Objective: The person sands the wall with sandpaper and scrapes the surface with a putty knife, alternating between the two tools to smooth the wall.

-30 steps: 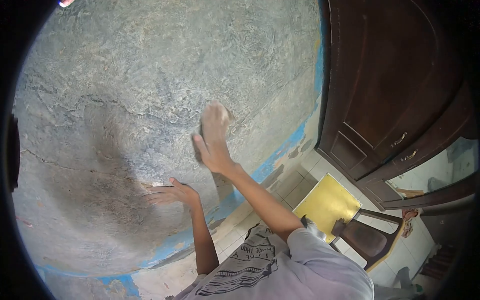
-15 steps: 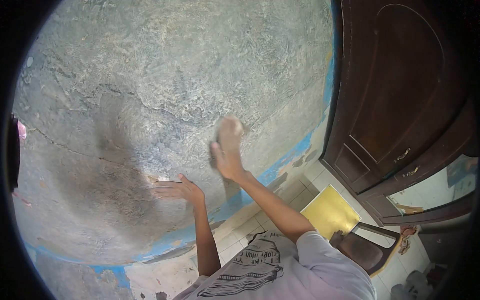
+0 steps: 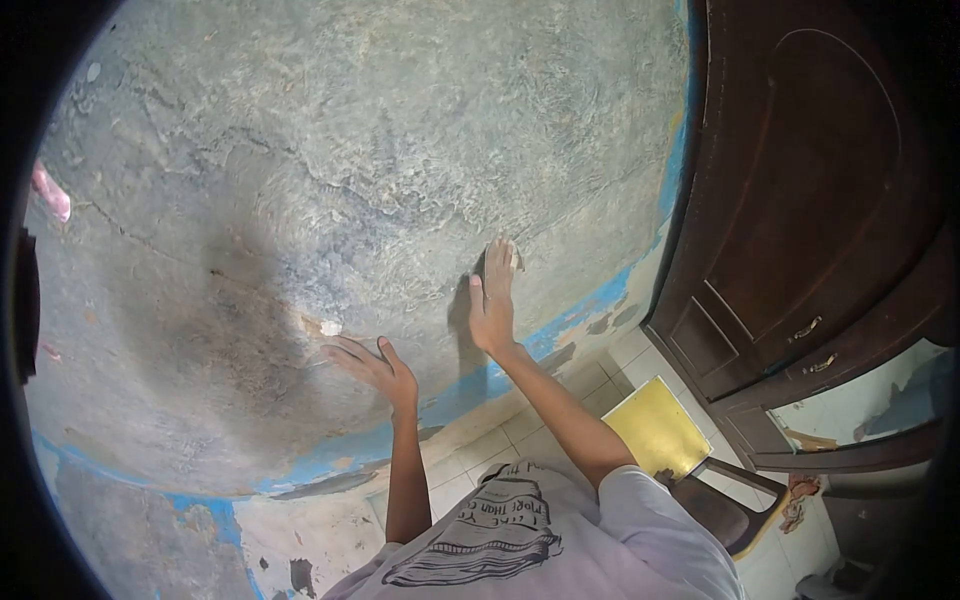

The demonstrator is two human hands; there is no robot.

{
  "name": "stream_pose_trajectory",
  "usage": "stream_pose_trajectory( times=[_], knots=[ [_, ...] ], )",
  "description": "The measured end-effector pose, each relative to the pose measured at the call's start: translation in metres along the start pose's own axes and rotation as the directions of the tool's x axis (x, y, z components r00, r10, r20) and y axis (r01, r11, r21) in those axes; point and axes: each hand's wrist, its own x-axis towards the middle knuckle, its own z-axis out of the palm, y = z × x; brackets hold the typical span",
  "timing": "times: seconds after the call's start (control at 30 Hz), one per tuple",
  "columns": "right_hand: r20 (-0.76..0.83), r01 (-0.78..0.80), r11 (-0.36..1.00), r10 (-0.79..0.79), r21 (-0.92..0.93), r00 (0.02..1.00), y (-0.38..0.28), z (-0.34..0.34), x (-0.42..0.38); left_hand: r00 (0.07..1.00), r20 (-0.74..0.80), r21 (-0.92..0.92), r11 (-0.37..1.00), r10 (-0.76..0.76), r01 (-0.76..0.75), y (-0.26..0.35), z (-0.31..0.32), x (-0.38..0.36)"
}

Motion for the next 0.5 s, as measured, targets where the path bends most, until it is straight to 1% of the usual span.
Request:
stream_pose_trajectory(
  times=[0.07,0.13,0.2,0.23,0.3,0.33,0.4,0.47,0.5],
  knots=[
    [-0.037,0.097,0.994,-0.095,0.050,0.995,-0.032,0.011,0.026,0.999,0.036,-0.042,0.999,-0.016,0.017,-0.001,-0.004,-0.005],
    [0.012,0.278,0.960,-0.277,-0.030,0.961,-0.074,0.017,0.065,0.997,0.065,-0.061,0.998,-0.030,0.034,-0.006,-0.004,-0.012],
    [0.124,0.388,0.917,-0.376,-0.092,0.918,-0.127,0.011,0.099,0.992,0.094,-0.101,0.990,-0.086,0.095,-0.005,-0.007,-0.020],
    [0.145,0.364,0.926,-0.349,-0.096,0.926,-0.139,0.009,0.103,0.988,0.107,-0.131,0.984,-0.110,0.124,-0.002,-0.003,-0.021],
    [0.178,0.345,0.934,-0.325,-0.094,0.929,-0.160,0.013,0.113,0.992,0.084,-0.176,0.978,-0.095,0.109,0.004,0.007,-0.028],
    [0.142,0.346,0.932,-0.330,-0.110,0.933,-0.155,0.015,0.110,0.994,0.063,-0.190,0.977,-0.089,0.099,0.005,0.007,-0.029],
    [0.065,0.345,0.928,-0.339,-0.142,0.939,-0.109,0.018,0.088,0.991,0.112,-0.175,0.980,-0.078,0.097,0.007,0.002,-0.031],
    [-0.079,0.199,0.970,-0.211,-0.139,0.974,-0.057,0.029,0.051,0.987,0.147,-0.156,0.985,-0.057,0.080,-0.006,-0.009,-0.037],
    [-0.109,0.150,0.982,-0.163,-0.118,0.981,-0.053,0.033,0.039,0.987,0.154,-0.146,0.987,-0.038,0.061,-0.022,-0.016,-0.040]
  ],
)
